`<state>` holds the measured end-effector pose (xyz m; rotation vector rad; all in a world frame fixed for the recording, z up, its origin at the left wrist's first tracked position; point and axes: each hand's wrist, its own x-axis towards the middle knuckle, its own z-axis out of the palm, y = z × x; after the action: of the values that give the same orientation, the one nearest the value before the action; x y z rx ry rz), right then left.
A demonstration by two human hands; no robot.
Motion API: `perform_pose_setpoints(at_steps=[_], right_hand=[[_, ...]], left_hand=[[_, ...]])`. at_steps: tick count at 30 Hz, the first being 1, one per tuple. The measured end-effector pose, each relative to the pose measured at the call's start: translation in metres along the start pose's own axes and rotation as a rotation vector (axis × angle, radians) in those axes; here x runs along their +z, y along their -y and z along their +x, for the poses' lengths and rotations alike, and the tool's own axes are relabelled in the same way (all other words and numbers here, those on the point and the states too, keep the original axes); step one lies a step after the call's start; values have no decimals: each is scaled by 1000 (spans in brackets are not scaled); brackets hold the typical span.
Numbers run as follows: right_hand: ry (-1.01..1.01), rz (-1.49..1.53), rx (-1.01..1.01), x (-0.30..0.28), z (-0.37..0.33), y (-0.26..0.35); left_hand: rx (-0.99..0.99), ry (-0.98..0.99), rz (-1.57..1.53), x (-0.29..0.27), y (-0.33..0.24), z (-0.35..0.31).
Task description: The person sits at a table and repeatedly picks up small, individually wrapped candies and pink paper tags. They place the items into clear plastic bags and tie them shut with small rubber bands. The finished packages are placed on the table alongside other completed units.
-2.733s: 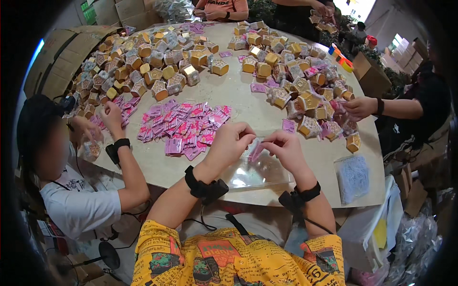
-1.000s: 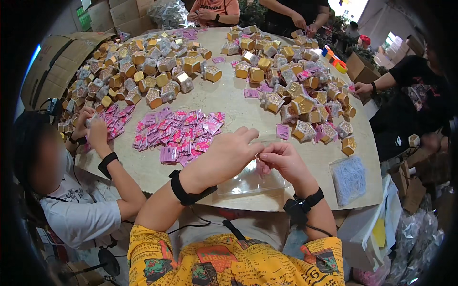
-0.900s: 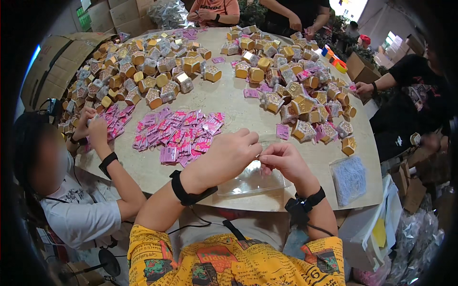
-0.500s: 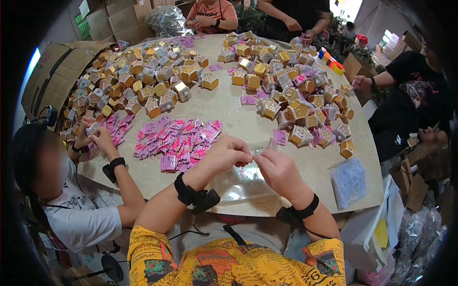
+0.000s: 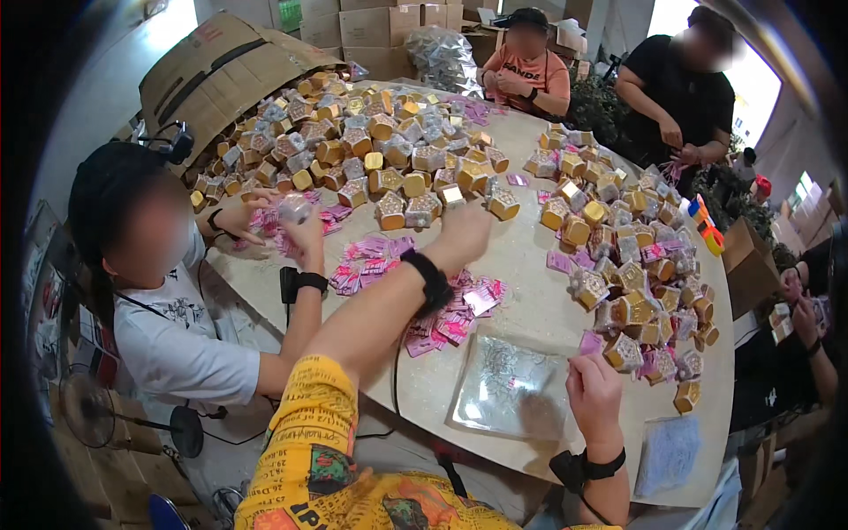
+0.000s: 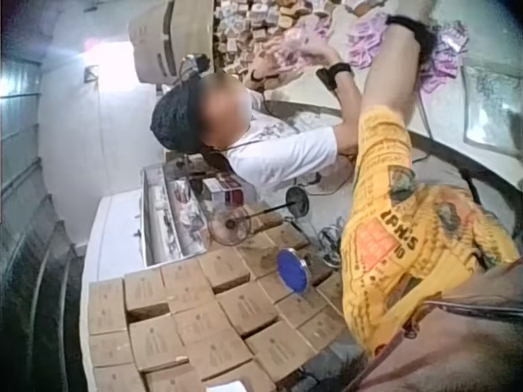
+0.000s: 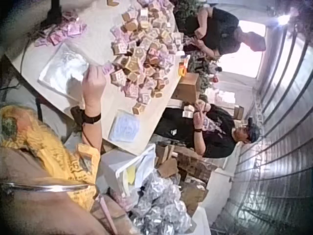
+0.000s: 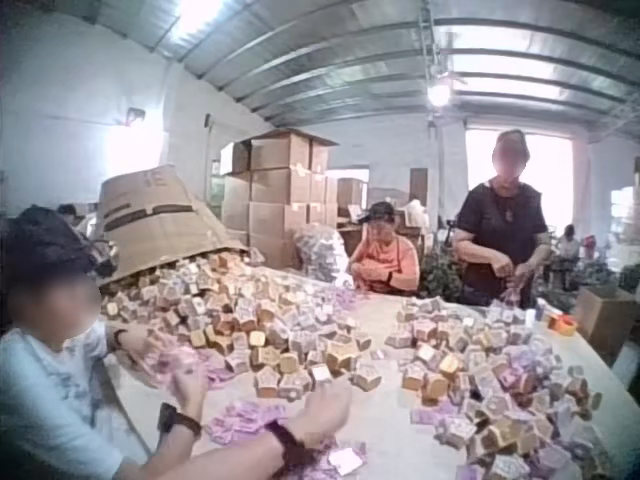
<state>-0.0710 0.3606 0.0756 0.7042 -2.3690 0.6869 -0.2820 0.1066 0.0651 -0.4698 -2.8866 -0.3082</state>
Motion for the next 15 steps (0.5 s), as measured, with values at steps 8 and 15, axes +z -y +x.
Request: perform_pose_setpoints(at_steps=[8,15], right_hand=[[31,14,72,-7,-4,1],[61,80,168,-11,-12,-1]], left_hand=[[45,-296,365,87,80,71],[-59,-228,265,57,79,63]])
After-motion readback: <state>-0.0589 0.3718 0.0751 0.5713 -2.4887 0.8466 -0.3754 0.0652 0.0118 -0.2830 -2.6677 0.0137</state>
